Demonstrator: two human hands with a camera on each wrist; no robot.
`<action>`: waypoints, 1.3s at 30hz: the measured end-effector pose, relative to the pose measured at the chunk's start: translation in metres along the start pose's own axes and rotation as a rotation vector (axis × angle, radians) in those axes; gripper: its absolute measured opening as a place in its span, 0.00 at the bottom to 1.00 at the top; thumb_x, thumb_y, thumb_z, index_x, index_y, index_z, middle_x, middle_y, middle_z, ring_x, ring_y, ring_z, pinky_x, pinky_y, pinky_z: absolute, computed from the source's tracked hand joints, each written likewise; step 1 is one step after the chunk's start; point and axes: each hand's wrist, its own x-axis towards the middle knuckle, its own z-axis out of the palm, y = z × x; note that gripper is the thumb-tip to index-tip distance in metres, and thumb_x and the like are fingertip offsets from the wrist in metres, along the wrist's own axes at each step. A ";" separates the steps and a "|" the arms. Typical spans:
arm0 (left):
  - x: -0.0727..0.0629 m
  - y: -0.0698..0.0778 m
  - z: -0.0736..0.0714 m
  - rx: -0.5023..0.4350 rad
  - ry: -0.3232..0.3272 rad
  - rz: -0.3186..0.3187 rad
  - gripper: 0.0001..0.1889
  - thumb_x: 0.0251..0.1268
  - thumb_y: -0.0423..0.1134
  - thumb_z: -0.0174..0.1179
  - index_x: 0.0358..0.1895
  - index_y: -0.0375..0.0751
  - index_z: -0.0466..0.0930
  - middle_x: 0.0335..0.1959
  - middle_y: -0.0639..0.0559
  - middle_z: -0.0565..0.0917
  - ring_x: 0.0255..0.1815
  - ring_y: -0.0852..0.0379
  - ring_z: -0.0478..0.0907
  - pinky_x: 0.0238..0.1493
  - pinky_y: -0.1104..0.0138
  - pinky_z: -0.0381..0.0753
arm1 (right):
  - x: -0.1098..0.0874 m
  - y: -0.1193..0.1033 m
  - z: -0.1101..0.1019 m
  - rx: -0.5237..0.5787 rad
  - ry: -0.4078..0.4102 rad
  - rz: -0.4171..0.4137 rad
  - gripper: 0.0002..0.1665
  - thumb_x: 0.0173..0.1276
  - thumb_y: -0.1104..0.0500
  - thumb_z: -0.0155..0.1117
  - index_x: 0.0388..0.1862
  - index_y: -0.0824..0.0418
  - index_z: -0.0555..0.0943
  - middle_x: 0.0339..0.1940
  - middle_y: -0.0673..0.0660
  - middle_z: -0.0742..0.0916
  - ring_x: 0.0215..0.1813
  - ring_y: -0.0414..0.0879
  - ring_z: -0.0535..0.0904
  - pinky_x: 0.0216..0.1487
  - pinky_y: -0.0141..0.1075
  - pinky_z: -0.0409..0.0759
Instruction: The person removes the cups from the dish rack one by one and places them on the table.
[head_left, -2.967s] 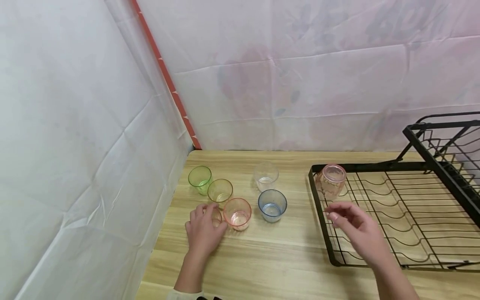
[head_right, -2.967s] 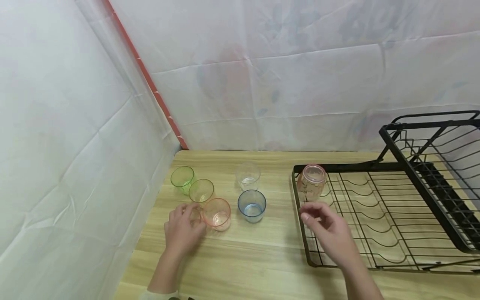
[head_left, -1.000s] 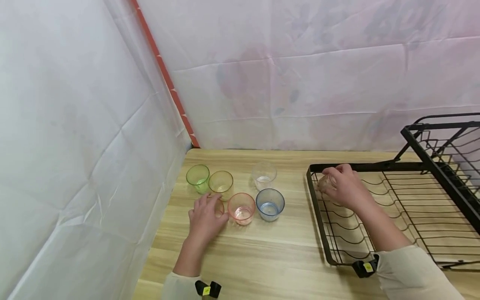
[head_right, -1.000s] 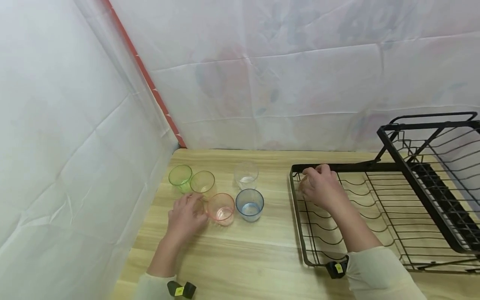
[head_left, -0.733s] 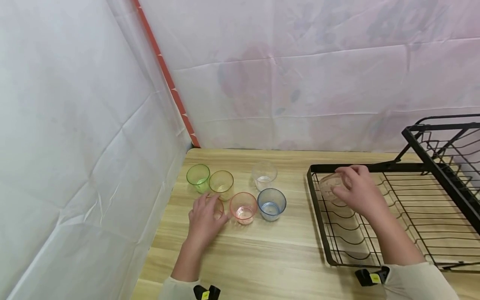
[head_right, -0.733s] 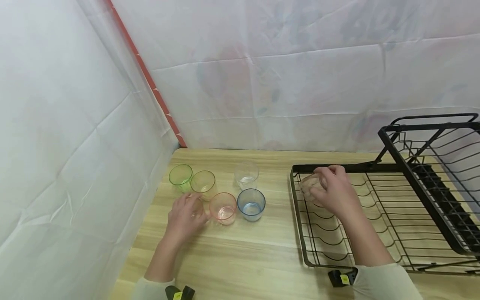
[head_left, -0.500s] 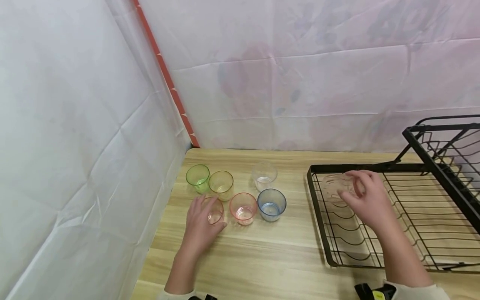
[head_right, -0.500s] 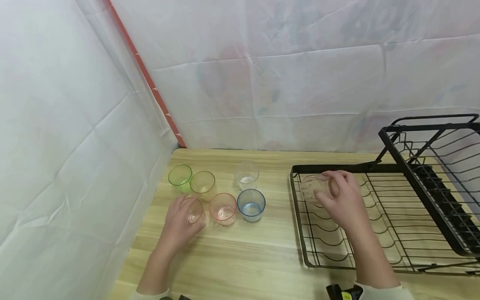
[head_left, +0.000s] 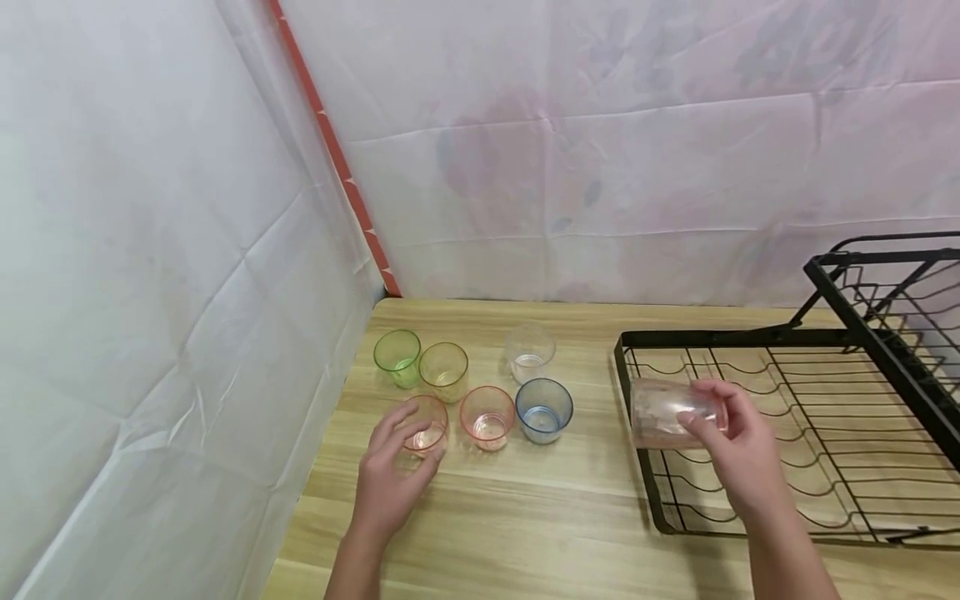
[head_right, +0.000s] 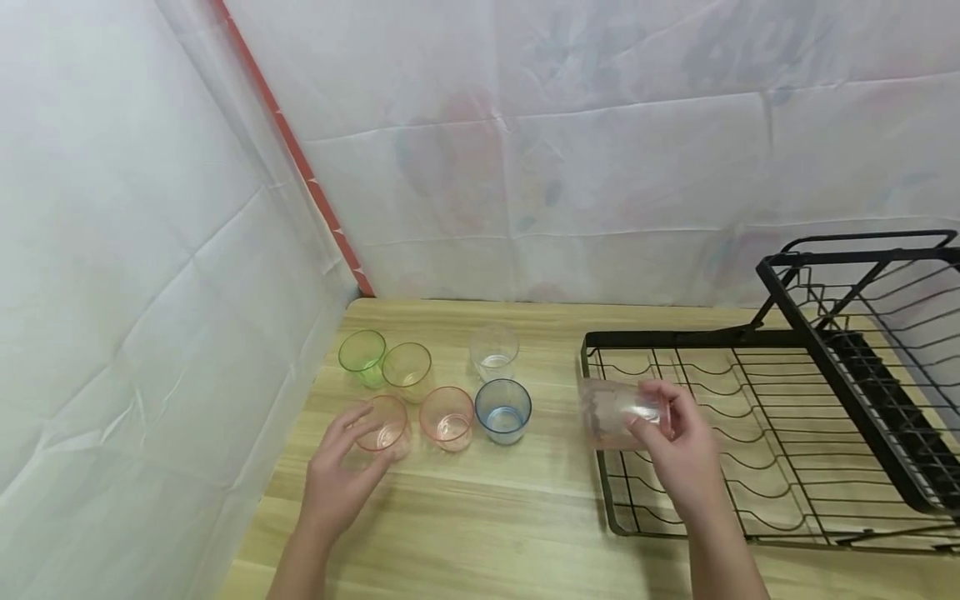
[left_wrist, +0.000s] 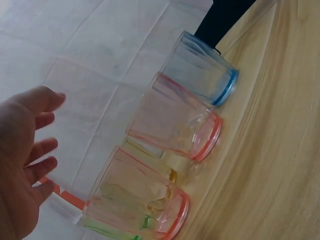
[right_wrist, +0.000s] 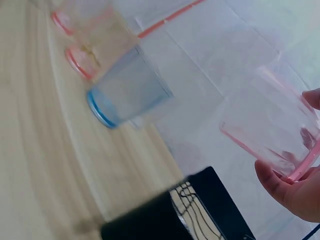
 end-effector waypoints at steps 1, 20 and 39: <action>-0.001 0.001 0.000 -0.036 0.016 0.017 0.20 0.47 0.30 0.75 0.48 0.40 0.84 0.56 0.42 0.81 0.60 0.45 0.76 0.64 0.74 0.71 | -0.003 0.001 0.003 0.050 -0.019 0.002 0.23 0.66 0.74 0.61 0.59 0.61 0.72 0.54 0.49 0.78 0.45 0.38 0.79 0.40 0.28 0.83; -0.010 0.049 0.030 -0.487 -0.385 0.104 0.35 0.50 0.34 0.74 0.65 0.43 0.73 0.66 0.43 0.74 0.66 0.52 0.72 0.57 0.61 0.78 | -0.044 0.012 0.052 0.101 -0.356 -0.142 0.26 0.56 0.81 0.61 0.53 0.71 0.68 0.53 0.53 0.77 0.56 0.38 0.75 0.50 0.28 0.81; -0.026 0.072 0.064 -0.508 -0.647 -0.124 0.36 0.55 0.47 0.73 0.68 0.60 0.66 0.72 0.59 0.64 0.70 0.53 0.67 0.54 0.64 0.80 | -0.060 0.018 0.081 0.046 -0.487 -0.007 0.22 0.61 0.70 0.67 0.52 0.62 0.70 0.50 0.59 0.78 0.45 0.44 0.82 0.34 0.41 0.86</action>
